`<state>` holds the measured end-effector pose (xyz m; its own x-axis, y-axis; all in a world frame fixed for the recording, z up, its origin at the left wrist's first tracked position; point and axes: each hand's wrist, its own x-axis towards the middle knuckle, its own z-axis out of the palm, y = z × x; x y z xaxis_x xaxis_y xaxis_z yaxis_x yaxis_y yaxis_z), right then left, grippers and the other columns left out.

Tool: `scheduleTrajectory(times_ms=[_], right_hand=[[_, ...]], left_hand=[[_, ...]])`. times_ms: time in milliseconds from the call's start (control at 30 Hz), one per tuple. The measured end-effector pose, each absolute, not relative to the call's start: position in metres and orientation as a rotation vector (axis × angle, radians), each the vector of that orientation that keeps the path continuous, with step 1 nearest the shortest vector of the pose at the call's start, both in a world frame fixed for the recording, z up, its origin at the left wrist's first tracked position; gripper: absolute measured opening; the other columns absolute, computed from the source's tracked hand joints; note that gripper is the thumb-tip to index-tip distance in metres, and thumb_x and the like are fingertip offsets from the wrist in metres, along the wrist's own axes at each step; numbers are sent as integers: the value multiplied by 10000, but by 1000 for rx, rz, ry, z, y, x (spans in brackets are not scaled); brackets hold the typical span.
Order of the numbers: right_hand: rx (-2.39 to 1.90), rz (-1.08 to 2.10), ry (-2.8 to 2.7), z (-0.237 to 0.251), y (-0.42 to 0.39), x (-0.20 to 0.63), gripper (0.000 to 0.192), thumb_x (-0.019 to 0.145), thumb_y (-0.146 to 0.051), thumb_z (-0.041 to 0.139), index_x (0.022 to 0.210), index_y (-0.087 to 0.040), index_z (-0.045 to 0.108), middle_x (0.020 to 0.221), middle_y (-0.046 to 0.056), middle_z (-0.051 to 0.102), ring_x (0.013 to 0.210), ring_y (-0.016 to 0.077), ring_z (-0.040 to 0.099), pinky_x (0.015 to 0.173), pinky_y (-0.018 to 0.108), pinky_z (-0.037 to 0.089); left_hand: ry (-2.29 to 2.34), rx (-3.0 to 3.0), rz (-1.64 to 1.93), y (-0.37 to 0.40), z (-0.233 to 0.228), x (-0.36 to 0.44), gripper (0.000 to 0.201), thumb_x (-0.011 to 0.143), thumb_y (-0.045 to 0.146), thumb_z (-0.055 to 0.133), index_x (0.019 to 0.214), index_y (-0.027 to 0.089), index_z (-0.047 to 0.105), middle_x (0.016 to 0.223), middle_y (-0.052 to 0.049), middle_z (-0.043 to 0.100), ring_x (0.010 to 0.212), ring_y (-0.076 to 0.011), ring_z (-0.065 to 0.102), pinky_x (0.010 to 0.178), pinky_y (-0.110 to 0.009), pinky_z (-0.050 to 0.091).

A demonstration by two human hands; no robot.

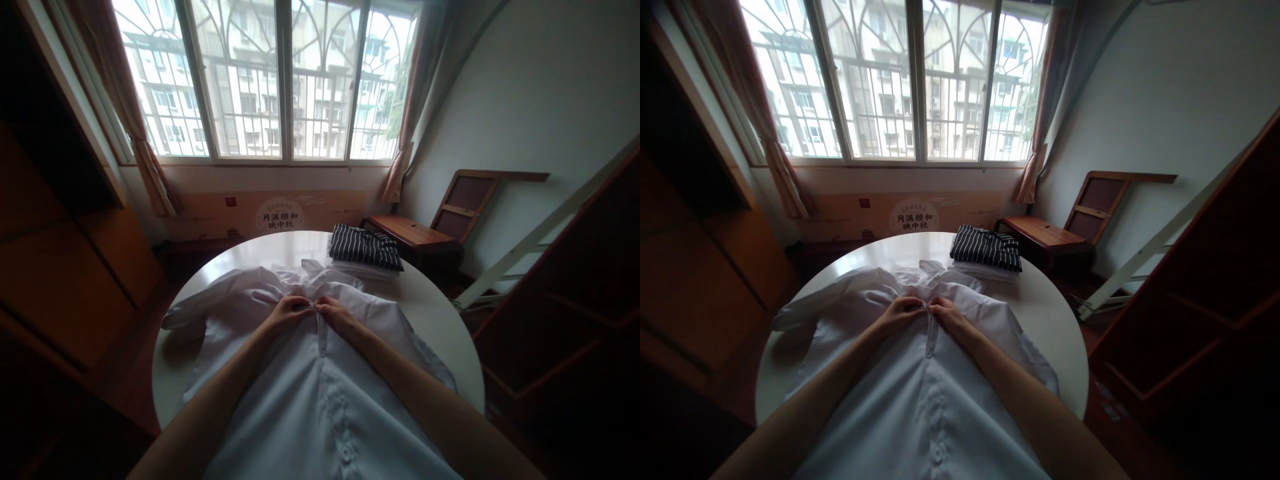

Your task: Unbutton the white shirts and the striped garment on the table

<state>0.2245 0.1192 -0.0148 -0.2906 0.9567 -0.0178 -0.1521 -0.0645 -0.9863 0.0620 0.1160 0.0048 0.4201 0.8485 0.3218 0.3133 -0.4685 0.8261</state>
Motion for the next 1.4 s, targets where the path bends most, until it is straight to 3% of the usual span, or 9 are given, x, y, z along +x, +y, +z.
scheduleTrajectory(times_ms=[200, 467, 833, 1200, 1400], right_hand=[[-994, 1459, -1360, -7, 116, 223, 170, 592, -290, 591, 641, -177, 473, 546, -44, 453, 502, 93, 399, 493, 228, 328], [-1167, 814, -1771, -2, 106, 224, 142, 647, -280, 587, 637, -169, 498, 640, -16, 509, 624, 127, 454, 606, 257, 352], [-1158, 1034, -1543, -19, 119, 225, 171, 619, -299, 566, 616, -179, 443, 593, -37, 458, 572, 112, 407, 542, 239, 335], [-1219, 558, -1808, -2, 100, 217, 119, 691, -226, 480, 596, -188, 419, 559, -38, 451, 540, 106, 411, 539, 232, 317], [-1329, 582, -1762, -6, 106, 216, 90, 638, -185, 486, 590, -189, 410, 545, -43, 454, 537, 105, 412, 532, 227, 318]], left_hand=[[953, 1985, 948, 119, 7, 61, 267, 707, 359, 599, 792, 112, 656, 765, -35, 627, 709, -139, 547, 649, -225, 438], [995, 1963, 975, 117, 0, 65, 148, 676, 242, 603, 712, 101, 630, 659, -10, 579, 635, -116, 511, 574, -200, 404], [1003, 2056, 1030, 114, 0, 64, 118, 695, 223, 587, 703, 113, 631, 669, -10, 600, 648, -119, 526, 595, -204, 412], [1072, 2153, 1024, 114, 2, 65, 120, 695, 211, 582, 734, 106, 625, 717, -39, 634, 663, -139, 560, 615, -225, 435], [1033, 2167, 1011, 113, 0, 64, 112, 693, 202, 587, 737, 111, 637, 714, -31, 638, 660, -134, 560, 618, -224, 437]])
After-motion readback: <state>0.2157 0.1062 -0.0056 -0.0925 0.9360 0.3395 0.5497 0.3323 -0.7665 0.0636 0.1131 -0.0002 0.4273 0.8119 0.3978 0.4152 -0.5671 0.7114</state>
